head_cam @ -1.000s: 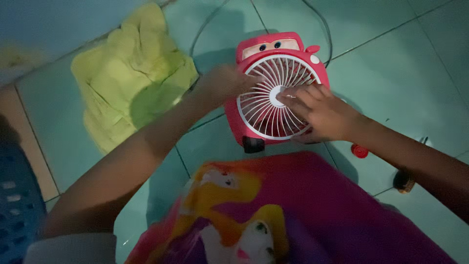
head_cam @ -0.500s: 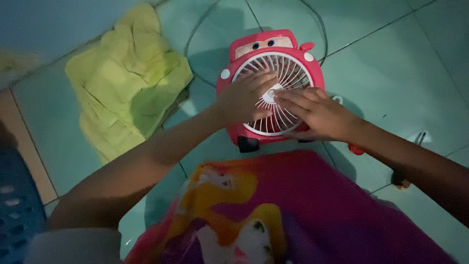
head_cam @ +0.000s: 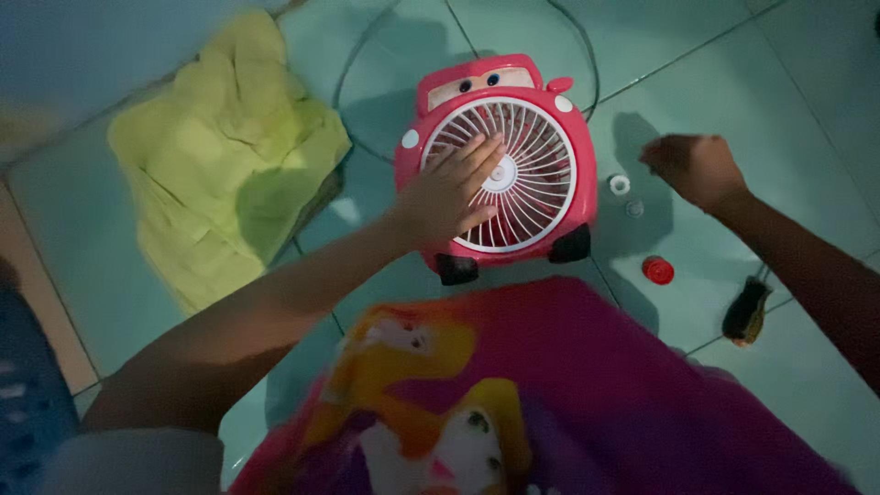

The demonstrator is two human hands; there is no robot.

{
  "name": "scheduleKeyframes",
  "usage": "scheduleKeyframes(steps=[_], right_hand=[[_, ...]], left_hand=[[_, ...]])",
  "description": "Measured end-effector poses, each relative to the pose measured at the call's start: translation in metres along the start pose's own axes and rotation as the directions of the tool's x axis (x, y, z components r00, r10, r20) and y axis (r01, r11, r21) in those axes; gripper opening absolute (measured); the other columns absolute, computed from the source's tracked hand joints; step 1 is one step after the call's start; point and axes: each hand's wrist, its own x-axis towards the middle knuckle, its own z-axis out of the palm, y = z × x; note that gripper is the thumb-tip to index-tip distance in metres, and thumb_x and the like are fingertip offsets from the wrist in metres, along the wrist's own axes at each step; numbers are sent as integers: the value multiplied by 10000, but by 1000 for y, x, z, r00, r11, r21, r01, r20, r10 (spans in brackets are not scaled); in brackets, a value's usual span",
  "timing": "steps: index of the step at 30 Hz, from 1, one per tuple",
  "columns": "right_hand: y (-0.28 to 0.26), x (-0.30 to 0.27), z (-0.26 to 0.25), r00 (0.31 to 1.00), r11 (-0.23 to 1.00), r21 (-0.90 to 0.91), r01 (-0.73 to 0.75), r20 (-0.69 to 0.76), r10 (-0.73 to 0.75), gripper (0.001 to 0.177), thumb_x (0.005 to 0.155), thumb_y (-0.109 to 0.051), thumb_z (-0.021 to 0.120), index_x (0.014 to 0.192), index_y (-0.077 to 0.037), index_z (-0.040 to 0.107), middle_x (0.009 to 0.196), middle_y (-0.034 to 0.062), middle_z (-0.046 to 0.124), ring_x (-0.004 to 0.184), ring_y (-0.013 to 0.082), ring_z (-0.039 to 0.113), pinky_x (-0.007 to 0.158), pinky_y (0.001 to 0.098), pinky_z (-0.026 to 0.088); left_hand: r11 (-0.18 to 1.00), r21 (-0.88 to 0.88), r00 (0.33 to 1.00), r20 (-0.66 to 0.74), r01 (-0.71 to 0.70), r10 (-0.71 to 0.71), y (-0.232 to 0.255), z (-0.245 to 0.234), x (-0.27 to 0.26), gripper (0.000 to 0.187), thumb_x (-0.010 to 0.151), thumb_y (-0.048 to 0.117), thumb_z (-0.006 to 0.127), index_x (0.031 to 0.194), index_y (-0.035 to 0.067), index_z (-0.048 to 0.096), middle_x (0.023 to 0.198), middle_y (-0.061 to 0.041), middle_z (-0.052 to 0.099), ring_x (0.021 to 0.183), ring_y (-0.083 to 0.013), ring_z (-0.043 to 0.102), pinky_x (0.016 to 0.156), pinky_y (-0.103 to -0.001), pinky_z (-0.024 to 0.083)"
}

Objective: The person assembles a small pink car-shaped fan on a tiled floor. They attach the white fan blade to the motor, secure it with a red cap, and then use a screwdriver to fasten the red front grille to the fan body.

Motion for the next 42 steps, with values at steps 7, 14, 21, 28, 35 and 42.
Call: scheduleKeyframes(steps=[7,14,21,28,35,42], right_hand=[[-1,-13,45,988,982,-183,-56,131,81,732,794,-370,785,1448,-160,532,1415,169,564,1148,341,648,915,463,558],[-11,-21,48,991,994,-96,-49,119,60,567,924,-263,684,1472,-171,571,1441,141,590,1179,347,662,951,467,582],[-26,-7,-7,970,946,221,-239,19,240,534,979,-225,738,1469,-89,575,1343,138,698,1038,253,739,917,419,623],[-88,15,-70,990,954,291,69,-138,-30,466,1039,-188,714,1481,-84,607,1342,186,671,1199,254,680,1005,411,584],[-175,36,-90,931,925,140,354,40,-363,493,935,-226,711,1409,-136,611,1346,104,681,952,229,714,815,372,609],[-216,49,-91,824,823,-55,566,86,-561,534,922,-194,683,1441,-106,596,1180,102,714,984,265,719,936,443,564]], left_hand=[[999,-19,999,-31,35,-35,3,6,-5,862,1005,442,664,1622,36,220,1704,-164,232,1582,-362,229,1256,-535,235],[999,-32,986,-161,30,-35,-2,13,-6,943,974,509,697,1587,-11,204,1658,-256,229,1558,-410,218,1255,-540,252],[995,-88,986,-160,38,-52,0,9,-11,944,996,505,688,1631,-3,209,1699,-227,213,1592,-396,219,1291,-516,249],[999,-13,987,-152,47,-49,-4,6,-7,910,985,509,696,1611,2,273,1703,-196,211,1586,-405,190,1287,-539,223],[989,-17,984,-108,144,-145,-7,15,-9,908,947,533,723,1619,82,311,1656,-194,230,1524,-437,214,1227,-584,218],[994,11,957,-271,111,-104,-7,18,-18,971,971,498,698,1613,-34,201,1680,-205,222,1585,-373,194,1253,-584,168]])
